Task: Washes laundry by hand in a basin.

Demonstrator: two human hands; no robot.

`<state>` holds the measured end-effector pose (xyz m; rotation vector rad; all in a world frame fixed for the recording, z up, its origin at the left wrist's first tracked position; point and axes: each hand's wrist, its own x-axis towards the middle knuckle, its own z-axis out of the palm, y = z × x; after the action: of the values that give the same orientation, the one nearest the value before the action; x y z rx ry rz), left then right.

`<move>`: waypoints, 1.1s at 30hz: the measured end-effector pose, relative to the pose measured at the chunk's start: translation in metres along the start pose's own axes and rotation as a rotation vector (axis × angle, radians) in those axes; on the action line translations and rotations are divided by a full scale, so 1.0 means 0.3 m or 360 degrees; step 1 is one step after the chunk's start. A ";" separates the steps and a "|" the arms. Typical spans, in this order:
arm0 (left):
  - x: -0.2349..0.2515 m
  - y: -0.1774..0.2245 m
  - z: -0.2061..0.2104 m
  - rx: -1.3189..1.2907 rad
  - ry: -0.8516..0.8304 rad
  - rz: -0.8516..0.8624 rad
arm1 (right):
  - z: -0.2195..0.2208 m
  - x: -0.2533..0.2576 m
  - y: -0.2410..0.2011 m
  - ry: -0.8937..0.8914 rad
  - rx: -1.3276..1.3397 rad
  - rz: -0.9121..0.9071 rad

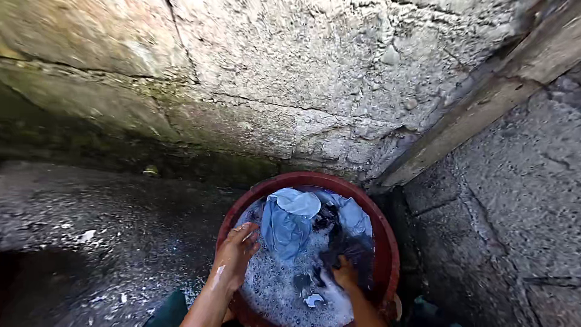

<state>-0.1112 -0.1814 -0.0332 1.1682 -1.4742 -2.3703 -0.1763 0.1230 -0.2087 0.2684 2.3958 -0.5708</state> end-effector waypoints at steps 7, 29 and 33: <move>-0.014 -0.033 0.040 0.0125 -0.0191 -0.0009 | 0.308 -0.233 -0.144 -0.0654 -0.0392 -0.0291; -0.125 -0.585 0.164 0.1282 -0.1000 0.0211 | -0.637 -0.862 -0.266 0.0503 0.1700 -0.1281; -0.167 -0.549 0.222 0.0815 -0.0717 0.0237 | -0.695 -0.828 -0.235 0.0774 0.2042 -0.1149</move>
<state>-0.0735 -0.0247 -0.1230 0.5632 -2.3196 -2.3184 -0.1242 0.1465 0.1183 0.0393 2.1193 -2.5787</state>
